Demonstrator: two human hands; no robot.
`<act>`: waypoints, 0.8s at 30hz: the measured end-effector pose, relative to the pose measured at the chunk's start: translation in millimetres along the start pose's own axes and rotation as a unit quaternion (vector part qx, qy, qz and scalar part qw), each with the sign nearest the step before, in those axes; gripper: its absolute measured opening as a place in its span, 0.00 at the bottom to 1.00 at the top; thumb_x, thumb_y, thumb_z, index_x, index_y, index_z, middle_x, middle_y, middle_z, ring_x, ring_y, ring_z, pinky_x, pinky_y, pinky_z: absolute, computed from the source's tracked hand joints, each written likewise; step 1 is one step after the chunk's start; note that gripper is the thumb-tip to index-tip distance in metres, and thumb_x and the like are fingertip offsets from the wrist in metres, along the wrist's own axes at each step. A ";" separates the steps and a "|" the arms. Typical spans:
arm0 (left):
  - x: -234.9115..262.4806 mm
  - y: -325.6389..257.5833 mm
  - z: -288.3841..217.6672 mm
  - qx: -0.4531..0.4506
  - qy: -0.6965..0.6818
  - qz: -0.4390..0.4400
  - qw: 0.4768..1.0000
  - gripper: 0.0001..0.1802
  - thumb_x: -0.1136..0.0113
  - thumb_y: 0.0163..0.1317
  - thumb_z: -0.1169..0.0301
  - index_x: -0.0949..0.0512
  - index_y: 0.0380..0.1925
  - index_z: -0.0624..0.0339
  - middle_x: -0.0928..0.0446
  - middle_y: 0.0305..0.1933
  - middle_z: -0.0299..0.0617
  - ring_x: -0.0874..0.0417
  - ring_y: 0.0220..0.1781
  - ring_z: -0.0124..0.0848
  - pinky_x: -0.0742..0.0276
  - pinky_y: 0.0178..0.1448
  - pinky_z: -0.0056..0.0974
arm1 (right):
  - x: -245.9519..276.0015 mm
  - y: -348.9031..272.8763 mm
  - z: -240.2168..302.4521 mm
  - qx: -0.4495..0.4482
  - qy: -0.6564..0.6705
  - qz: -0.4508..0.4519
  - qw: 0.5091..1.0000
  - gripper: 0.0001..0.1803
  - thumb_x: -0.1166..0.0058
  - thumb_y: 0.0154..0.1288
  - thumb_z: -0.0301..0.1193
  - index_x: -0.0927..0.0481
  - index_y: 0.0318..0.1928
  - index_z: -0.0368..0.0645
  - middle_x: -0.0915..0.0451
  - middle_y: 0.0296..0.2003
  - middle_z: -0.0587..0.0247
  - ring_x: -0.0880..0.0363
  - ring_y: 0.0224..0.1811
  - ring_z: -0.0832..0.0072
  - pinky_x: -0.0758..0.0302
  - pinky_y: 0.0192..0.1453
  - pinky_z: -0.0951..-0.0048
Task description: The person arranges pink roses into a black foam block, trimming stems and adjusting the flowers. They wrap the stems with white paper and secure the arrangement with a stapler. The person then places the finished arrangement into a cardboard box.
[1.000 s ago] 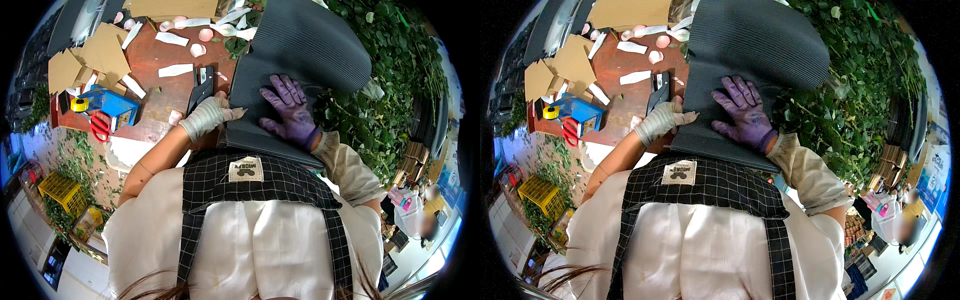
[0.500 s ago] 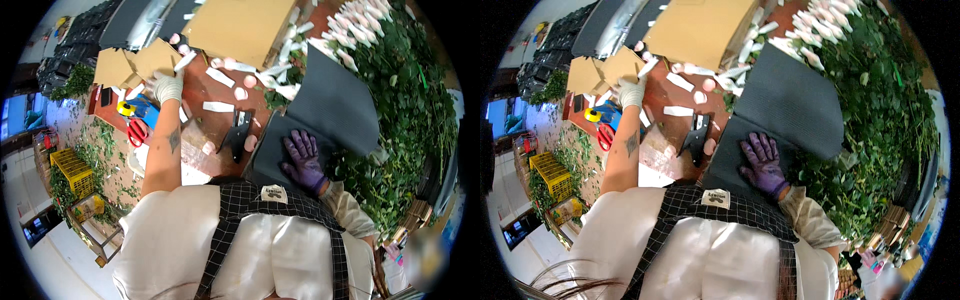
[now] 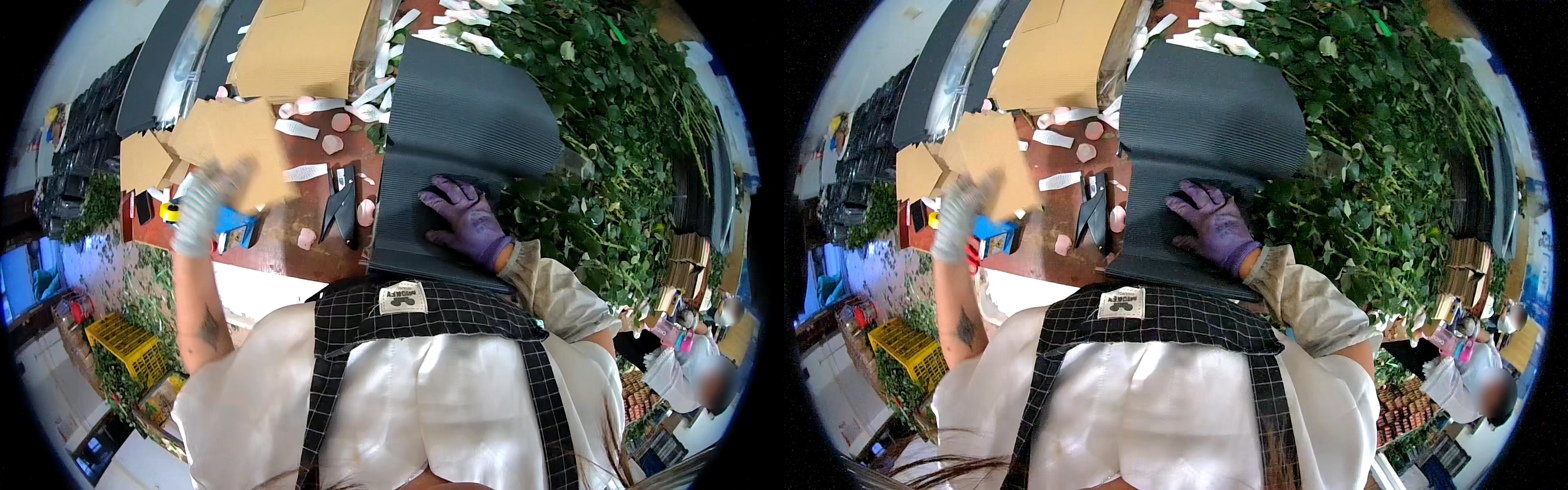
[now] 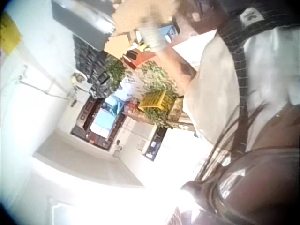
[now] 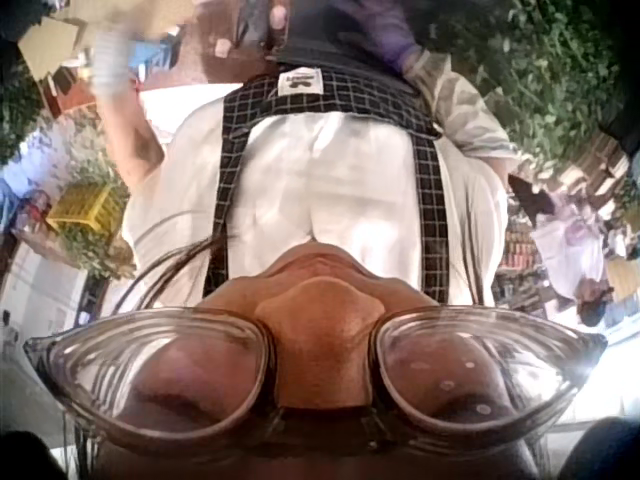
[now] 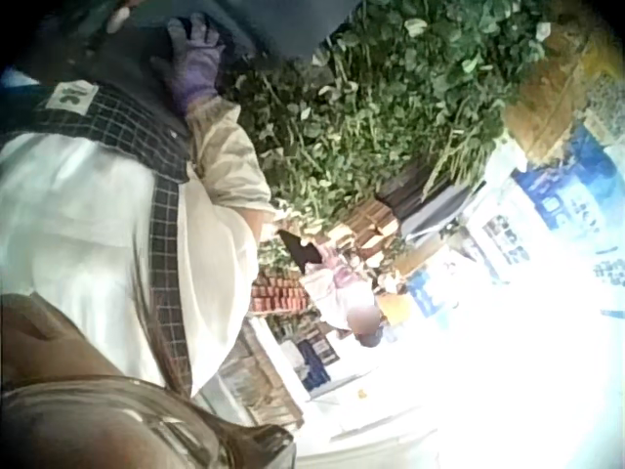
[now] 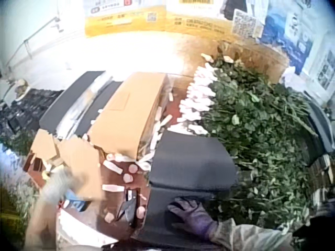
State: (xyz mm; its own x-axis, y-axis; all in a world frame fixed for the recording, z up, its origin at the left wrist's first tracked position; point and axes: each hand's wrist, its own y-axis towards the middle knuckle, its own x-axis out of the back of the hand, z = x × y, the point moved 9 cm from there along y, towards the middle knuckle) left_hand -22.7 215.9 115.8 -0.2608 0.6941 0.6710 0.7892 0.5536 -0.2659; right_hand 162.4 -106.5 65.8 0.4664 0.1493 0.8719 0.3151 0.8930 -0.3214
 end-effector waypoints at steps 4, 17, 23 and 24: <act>-130.6 -34.2 -107.0 0.039 -0.290 0.178 0.940 0.20 0.37 0.59 0.63 0.22 0.49 0.62 0.19 0.40 0.38 0.20 0.40 0.25 0.23 0.43 0.30 | -4.5 -6.4 -2.8 0.059 0.015 -0.072 0.996 0.31 0.40 0.55 0.42 0.30 0.61 0.53 0.39 0.66 0.55 0.42 0.67 0.52 0.42 0.68 0.51; -248.2 10.6 -91.3 0.032 0.070 0.310 0.948 0.23 0.37 0.58 0.54 0.24 0.39 0.66 0.21 0.29 0.49 0.20 0.25 0.35 0.23 0.34 0.40 | 13.2 -7.1 17.2 0.115 -0.026 -0.170 0.978 0.39 0.40 0.52 0.53 0.31 0.60 0.46 0.40 0.65 0.51 0.45 0.70 0.55 0.46 0.69 0.52; -210.9 1.3 -62.2 0.048 -0.135 0.046 0.989 0.24 0.34 0.55 0.55 0.26 0.35 0.69 0.24 0.29 0.55 0.21 0.31 0.42 0.25 0.39 0.41 | 1.8 -0.7 14.0 0.097 -0.024 -0.123 0.987 0.42 0.42 0.52 0.58 0.32 0.62 0.46 0.43 0.67 0.51 0.48 0.71 0.56 0.46 0.69 0.51; -216.4 -0.2 -63.4 0.048 -0.087 0.099 0.990 0.24 0.35 0.55 0.54 0.25 0.32 0.68 0.24 0.29 0.56 0.21 0.31 0.43 0.26 0.38 0.42 | -0.3 0.2 13.0 0.091 -0.024 -0.120 0.988 0.42 0.43 0.52 0.58 0.32 0.62 0.46 0.43 0.67 0.51 0.48 0.71 0.56 0.46 0.69 0.52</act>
State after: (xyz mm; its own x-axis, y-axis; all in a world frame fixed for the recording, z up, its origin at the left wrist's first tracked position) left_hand 68.8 36.4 14.5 -0.2050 0.8575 0.4719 0.7797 0.4346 -0.4509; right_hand 151.6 -100.8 70.3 0.3557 -0.0602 0.9327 0.2553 0.9662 -0.0350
